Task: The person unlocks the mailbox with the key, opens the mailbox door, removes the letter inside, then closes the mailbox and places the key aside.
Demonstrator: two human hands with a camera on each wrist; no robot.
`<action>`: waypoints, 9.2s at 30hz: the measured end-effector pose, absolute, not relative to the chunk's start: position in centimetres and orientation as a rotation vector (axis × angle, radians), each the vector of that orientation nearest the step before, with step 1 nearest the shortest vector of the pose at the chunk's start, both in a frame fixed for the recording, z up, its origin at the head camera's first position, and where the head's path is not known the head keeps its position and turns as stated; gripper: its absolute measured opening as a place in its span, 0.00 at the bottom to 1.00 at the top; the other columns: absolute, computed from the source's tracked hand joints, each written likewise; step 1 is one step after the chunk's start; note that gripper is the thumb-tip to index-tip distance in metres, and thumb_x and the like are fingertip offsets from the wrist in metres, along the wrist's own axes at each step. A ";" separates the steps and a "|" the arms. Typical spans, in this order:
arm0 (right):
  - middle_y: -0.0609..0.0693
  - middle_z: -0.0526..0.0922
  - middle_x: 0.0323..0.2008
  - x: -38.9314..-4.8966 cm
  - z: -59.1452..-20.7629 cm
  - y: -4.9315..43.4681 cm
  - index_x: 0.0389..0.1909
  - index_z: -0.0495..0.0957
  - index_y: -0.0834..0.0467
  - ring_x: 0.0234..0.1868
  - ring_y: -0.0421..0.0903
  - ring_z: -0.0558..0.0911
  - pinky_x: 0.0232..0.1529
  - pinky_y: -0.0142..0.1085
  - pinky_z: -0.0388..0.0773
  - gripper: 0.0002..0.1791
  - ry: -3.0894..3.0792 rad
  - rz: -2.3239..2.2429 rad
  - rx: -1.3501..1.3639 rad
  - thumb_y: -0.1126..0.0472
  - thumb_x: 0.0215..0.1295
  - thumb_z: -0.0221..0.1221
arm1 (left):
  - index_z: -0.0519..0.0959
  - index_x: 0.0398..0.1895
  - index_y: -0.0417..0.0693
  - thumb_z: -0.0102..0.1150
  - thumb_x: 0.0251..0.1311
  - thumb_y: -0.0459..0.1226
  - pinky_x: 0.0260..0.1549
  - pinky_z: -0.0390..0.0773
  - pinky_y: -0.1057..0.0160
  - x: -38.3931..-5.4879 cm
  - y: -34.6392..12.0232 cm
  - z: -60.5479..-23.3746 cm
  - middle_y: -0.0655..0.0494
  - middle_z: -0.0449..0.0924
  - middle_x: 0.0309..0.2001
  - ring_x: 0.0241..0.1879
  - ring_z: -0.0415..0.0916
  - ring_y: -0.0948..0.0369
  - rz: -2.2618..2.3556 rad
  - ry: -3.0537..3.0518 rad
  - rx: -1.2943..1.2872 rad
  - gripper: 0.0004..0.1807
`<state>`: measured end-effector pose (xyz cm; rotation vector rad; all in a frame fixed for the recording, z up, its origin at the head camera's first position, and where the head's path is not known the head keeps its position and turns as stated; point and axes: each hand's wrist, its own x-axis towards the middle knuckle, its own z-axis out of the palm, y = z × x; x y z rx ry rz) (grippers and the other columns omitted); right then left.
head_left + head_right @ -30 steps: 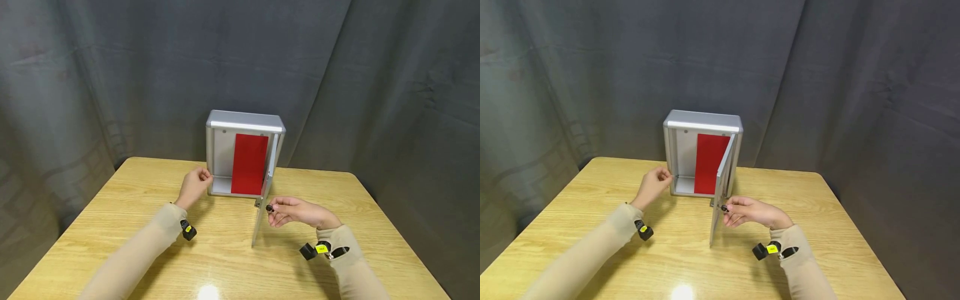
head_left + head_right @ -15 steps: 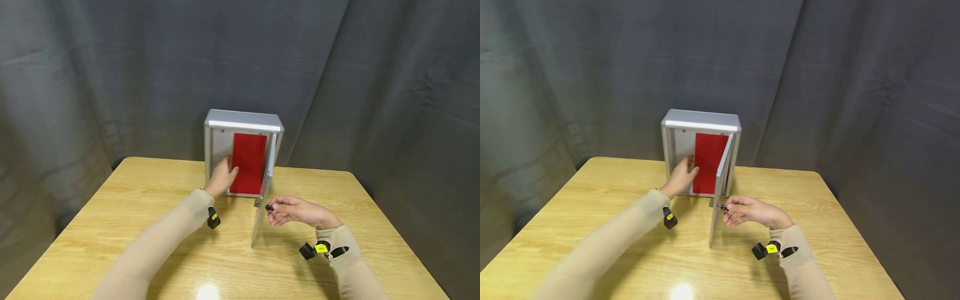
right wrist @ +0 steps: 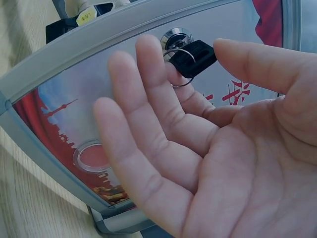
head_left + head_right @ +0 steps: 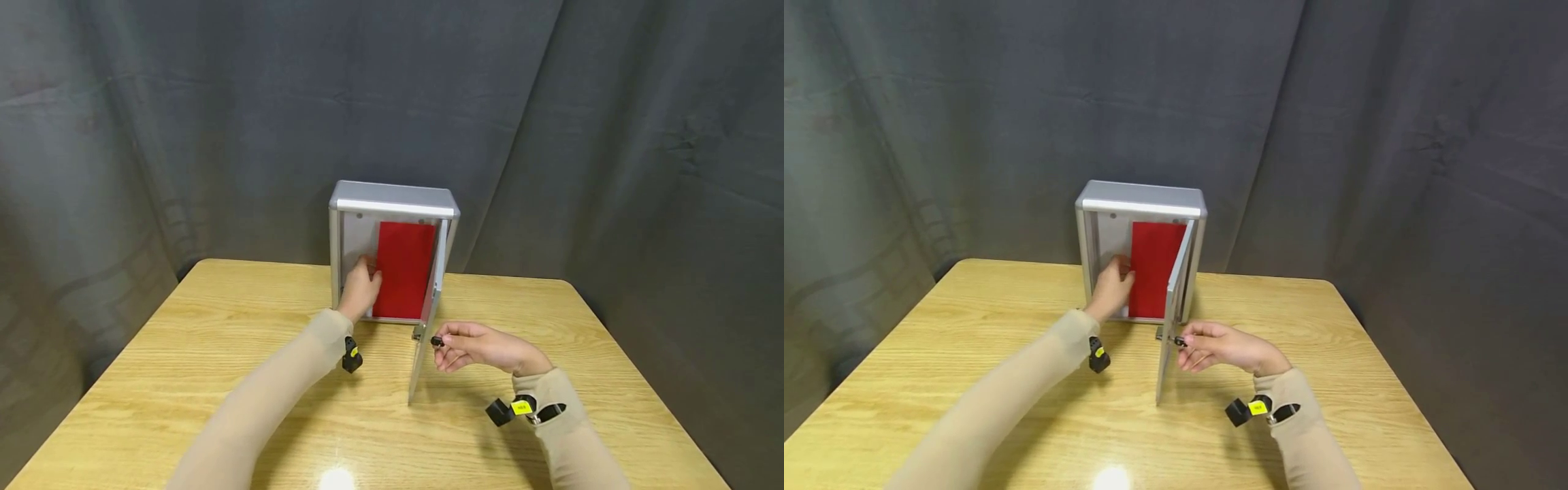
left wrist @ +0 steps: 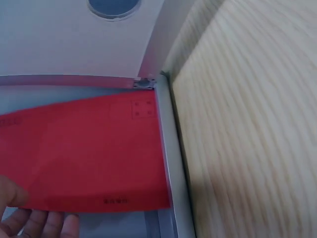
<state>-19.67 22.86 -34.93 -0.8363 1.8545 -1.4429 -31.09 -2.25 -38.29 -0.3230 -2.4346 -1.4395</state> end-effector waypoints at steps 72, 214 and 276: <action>0.49 0.81 0.42 -20.2 -35.0 23.0 0.50 0.67 0.62 0.46 0.44 0.83 0.53 0.42 0.81 0.11 1.806 -1.474 -0.850 0.59 0.77 0.44 | 0.74 0.33 0.32 0.55 0.62 0.28 0.25 0.81 0.69 -29.1 -22.4 -41.4 0.55 0.74 0.25 0.22 0.72 0.65 -1.667 -2.939 0.090 0.04; 0.45 0.77 0.28 -27.8 -35.1 6.4 0.34 0.73 0.56 0.28 0.36 0.75 0.33 0.25 0.76 0.11 1.339 -2.155 0.043 0.58 0.76 0.47 | 0.70 0.54 0.37 0.60 0.65 0.37 0.53 0.79 0.55 -29.8 -13.6 -40.9 0.42 0.74 0.49 0.51 0.74 0.43 -1.944 -2.397 -0.374 0.19; 0.50 0.76 0.25 -26.3 -34.7 4.4 0.43 0.73 0.70 0.24 0.38 0.77 0.32 0.24 0.82 0.08 1.757 -2.315 0.043 0.69 0.72 0.48 | 0.71 0.51 0.37 0.60 0.64 0.36 0.45 0.82 0.68 -29.8 -13.4 -41.0 0.43 0.75 0.45 0.43 0.76 0.55 -1.841 -2.410 -0.382 0.16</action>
